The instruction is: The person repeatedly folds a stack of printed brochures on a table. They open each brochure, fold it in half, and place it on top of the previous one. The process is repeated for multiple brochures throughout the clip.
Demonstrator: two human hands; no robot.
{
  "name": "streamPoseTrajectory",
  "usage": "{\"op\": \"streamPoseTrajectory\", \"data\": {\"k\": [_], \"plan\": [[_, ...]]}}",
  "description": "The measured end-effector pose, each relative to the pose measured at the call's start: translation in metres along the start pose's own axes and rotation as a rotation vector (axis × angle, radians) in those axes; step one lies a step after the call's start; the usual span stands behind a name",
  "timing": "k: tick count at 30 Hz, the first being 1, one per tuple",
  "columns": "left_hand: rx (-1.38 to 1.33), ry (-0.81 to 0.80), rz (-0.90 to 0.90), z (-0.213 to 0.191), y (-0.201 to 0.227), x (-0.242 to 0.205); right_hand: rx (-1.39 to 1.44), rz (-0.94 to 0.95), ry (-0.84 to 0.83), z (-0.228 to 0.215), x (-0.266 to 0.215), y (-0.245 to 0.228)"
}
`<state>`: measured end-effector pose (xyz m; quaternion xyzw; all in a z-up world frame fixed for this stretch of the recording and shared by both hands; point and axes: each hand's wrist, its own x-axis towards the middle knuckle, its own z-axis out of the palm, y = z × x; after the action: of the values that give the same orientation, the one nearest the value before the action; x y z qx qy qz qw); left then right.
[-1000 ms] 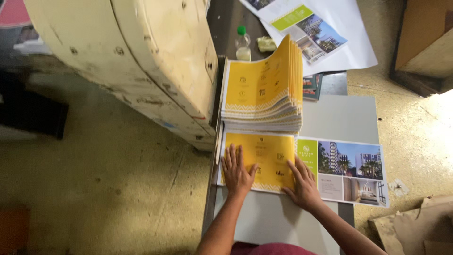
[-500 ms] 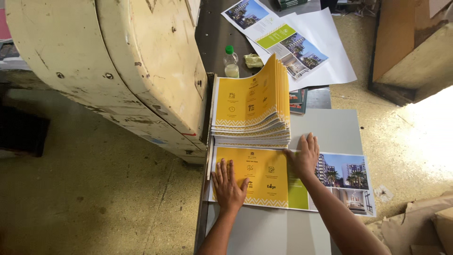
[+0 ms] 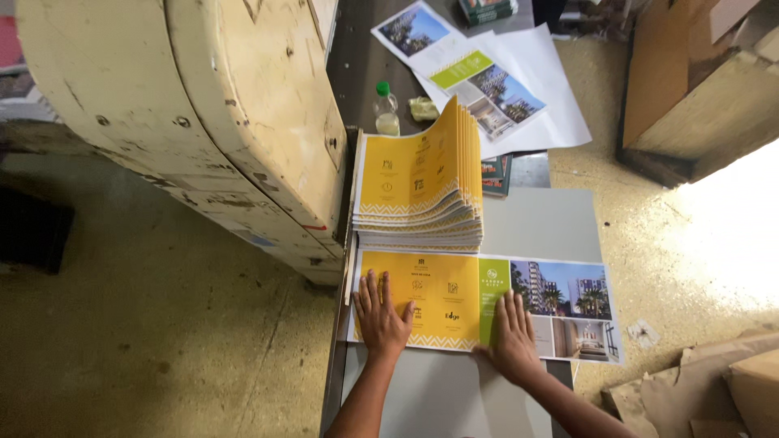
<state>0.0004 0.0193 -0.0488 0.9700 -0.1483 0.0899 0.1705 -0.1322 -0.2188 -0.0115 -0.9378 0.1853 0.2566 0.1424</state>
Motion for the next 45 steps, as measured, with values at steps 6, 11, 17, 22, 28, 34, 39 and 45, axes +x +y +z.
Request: {"op": "streamPoseTrajectory", "data": {"k": [6, 11, 17, 22, 28, 34, 39, 45], "plan": [[0.049, 0.041, 0.033, 0.007, -0.005, -0.004, 0.232, -0.188, 0.194, 0.049, -0.001, 0.007], [0.038, 0.087, 0.042, 0.012, -0.007, -0.004, 1.052, 0.248, 0.238, 0.046, 0.014, -0.047], [-0.302, 0.080, -0.066, 0.001, -0.003, -0.012, 0.656, -0.081, 0.516, 0.043, 0.025, 0.019], [-0.151, 0.148, -0.017, -0.003, -0.009, -0.034, 0.678, -0.086, 0.755, -0.136, -0.019, -0.017], [0.053, -0.052, -0.043, 0.007, -0.025, -0.047, 0.808, -0.058, 0.942, -0.254, 0.024, -0.103], [0.012, -0.151, -0.068, 0.001, -0.026, -0.049, 0.589, 0.069, 0.624, -0.263, 0.069, -0.163], [0.053, -0.170, -0.081, 0.007, -0.029, -0.046, 0.415, -0.074, 0.616, -0.248, 0.096, -0.141], [0.080, -0.303, -0.200, 0.004, -0.017, -0.033, 0.469, -0.023, 0.919, -0.135, 0.081, 0.059]]}}
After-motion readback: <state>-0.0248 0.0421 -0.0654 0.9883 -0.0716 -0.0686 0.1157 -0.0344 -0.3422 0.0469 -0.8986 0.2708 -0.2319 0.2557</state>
